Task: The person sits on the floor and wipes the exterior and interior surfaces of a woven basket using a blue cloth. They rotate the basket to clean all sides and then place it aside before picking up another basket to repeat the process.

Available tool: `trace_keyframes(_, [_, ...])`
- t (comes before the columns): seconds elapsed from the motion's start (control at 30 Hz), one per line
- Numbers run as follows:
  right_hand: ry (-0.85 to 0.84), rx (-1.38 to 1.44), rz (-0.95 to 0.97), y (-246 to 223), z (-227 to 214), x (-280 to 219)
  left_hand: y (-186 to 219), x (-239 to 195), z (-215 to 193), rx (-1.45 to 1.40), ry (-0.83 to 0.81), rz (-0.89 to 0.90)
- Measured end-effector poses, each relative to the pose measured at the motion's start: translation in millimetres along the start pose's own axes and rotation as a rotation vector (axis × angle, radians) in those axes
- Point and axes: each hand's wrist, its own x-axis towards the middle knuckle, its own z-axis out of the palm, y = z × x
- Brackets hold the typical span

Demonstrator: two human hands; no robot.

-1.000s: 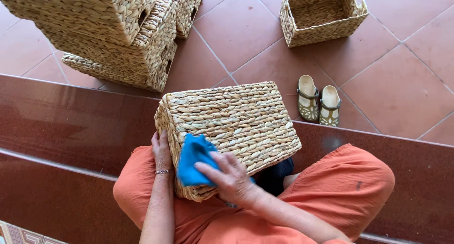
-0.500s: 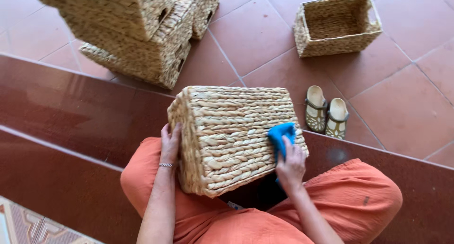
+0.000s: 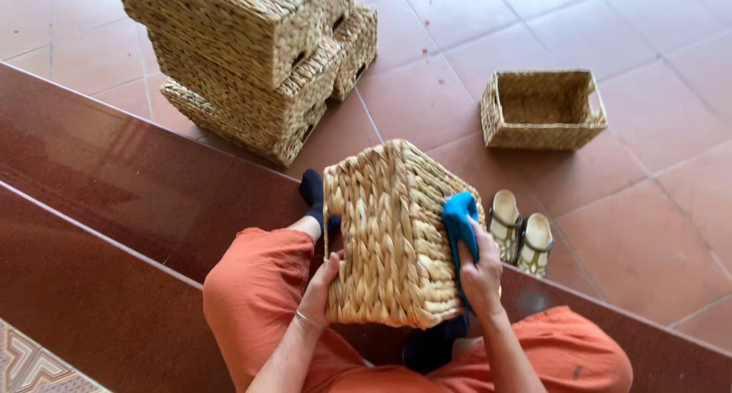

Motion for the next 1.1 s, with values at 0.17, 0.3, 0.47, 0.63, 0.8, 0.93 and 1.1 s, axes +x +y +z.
trace_keyframes(0.17, [0.071, 0.298, 0.043, 22, -5, -6, 2, 49, 13, 0.284, -0.173, 0.214])
trace_keyframes(0.3, [0.138, 0.613, 0.263, 14, -28, 2, 21, 96, 39, 0.243, -0.328, 0.118])
trace_keyframes(0.47, [0.236, 0.143, -0.127, -34, -67, -16, 50, 110, 66, 0.377, -0.403, 0.093])
trace_keyframes(0.63, [-0.118, -0.327, -0.632, -80, -70, -9, 61, 105, 84, 0.384, -0.415, -0.014])
trace_keyframes(0.8, [-0.078, -0.502, -0.59, -69, -65, 75, 53, 99, 86, 0.41, -0.426, -0.051])
trace_keyframes(0.93, [0.046, -0.575, -0.515, -49, -45, 142, 51, 107, 82, 0.385, -0.43, -0.043])
trace_keyframes(1.1, [-0.064, -0.569, -0.57, -64, -33, 96, 56, 118, 71, 0.393, -0.397, 0.055])
